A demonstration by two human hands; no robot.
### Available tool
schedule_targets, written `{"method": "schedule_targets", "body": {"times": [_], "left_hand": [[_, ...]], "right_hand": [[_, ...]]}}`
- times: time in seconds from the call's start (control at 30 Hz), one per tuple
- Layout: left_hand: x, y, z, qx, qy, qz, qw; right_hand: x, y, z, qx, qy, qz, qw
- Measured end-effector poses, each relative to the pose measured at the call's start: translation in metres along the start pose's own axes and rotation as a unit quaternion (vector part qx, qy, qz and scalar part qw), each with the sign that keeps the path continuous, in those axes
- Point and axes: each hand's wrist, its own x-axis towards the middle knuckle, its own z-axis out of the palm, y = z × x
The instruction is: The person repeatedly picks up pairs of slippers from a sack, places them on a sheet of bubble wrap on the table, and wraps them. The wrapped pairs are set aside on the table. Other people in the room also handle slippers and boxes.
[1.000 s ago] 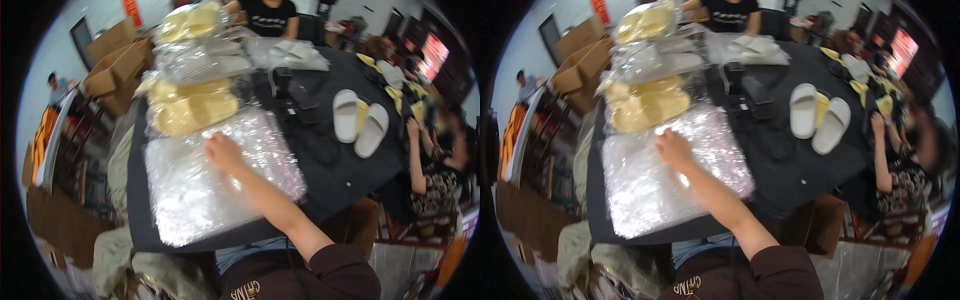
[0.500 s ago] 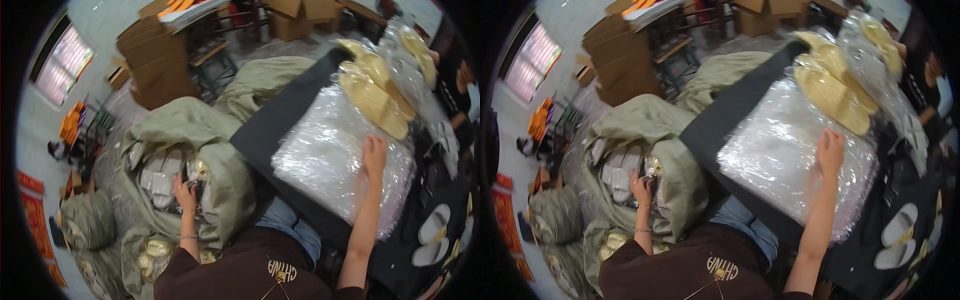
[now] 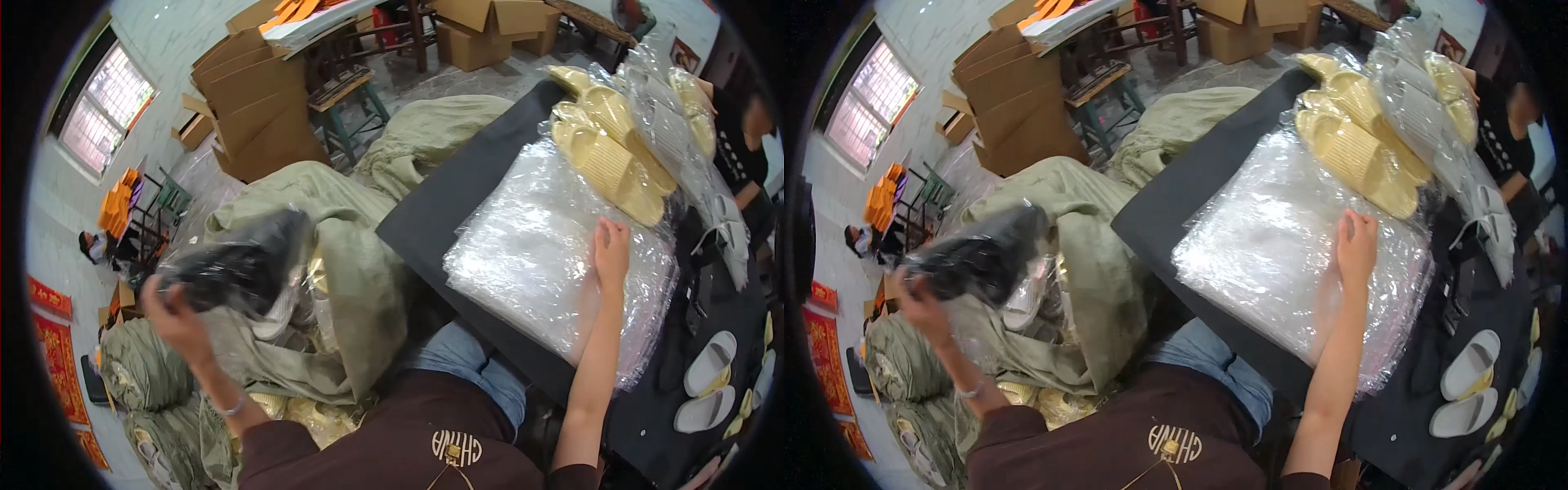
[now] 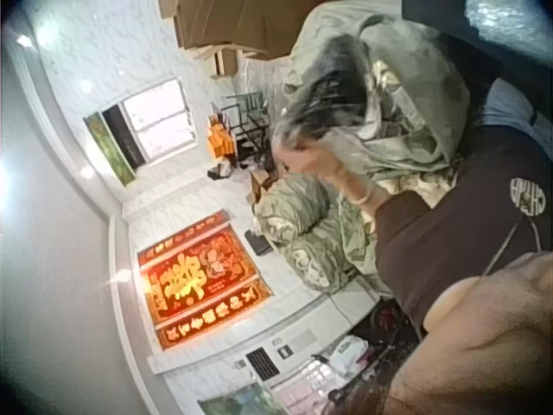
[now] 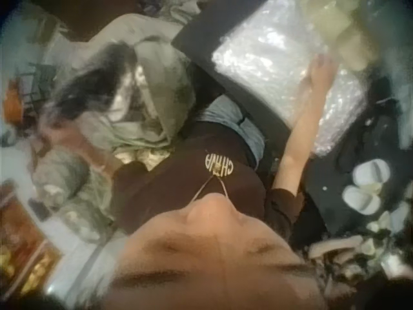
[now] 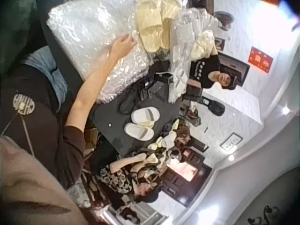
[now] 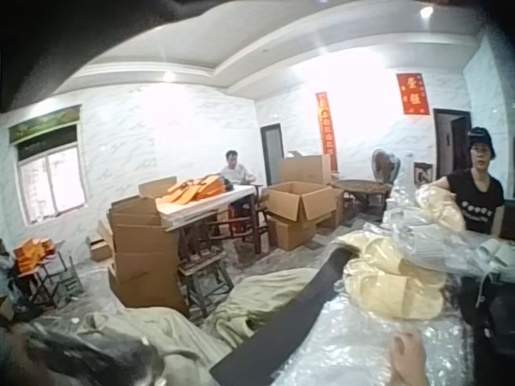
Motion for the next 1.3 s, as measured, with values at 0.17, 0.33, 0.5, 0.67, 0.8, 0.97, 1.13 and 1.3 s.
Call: {"method": "schedule_targets", "body": {"times": [0.17, 0.33, 0.5, 0.67, 0.8, 0.97, 1.13, 1.3], "left_hand": [[0.083, 0.071, -0.004, -0.09, 0.037, 0.042, 0.994], [0.058, 0.212, 0.115, -0.433, -0.213, -0.04, 0.875], [0.01, 0.343, 0.182, -0.487, -0.501, -0.14, 0.701], [-0.063, 0.39, 0.266, -0.462, -0.681, -0.148, 0.548], [-0.048, 0.369, 0.254, -0.477, -0.662, -0.048, 0.576], [-0.053, 0.351, 0.209, -0.494, -0.601, 0.148, 0.611], [-0.07, 0.36, 0.209, -0.628, -0.564, -0.021, 0.536], [-0.053, 0.314, 0.247, -0.701, -0.621, -0.133, 0.324]], "right_hand": [[0.009, 0.022, 0.015, 0.04, 0.042, -0.086, 0.995], [0.017, -0.018, -0.046, 0.247, -0.021, 0.158, 0.956], [0.011, -0.07, -0.138, 0.551, -0.08, 0.139, 0.819], [-0.006, -0.014, -0.156, 0.427, 0.067, 0.285, 0.855], [-0.042, 0.025, -0.164, 0.118, 0.088, 0.197, 0.969], [-0.065, 0.057, -0.149, 0.053, -0.008, 0.236, 0.97], [-0.061, 0.063, -0.13, 0.019, -0.021, 0.175, 0.984], [-0.057, 0.065, -0.103, -0.077, -0.005, 0.2, 0.977]]}}
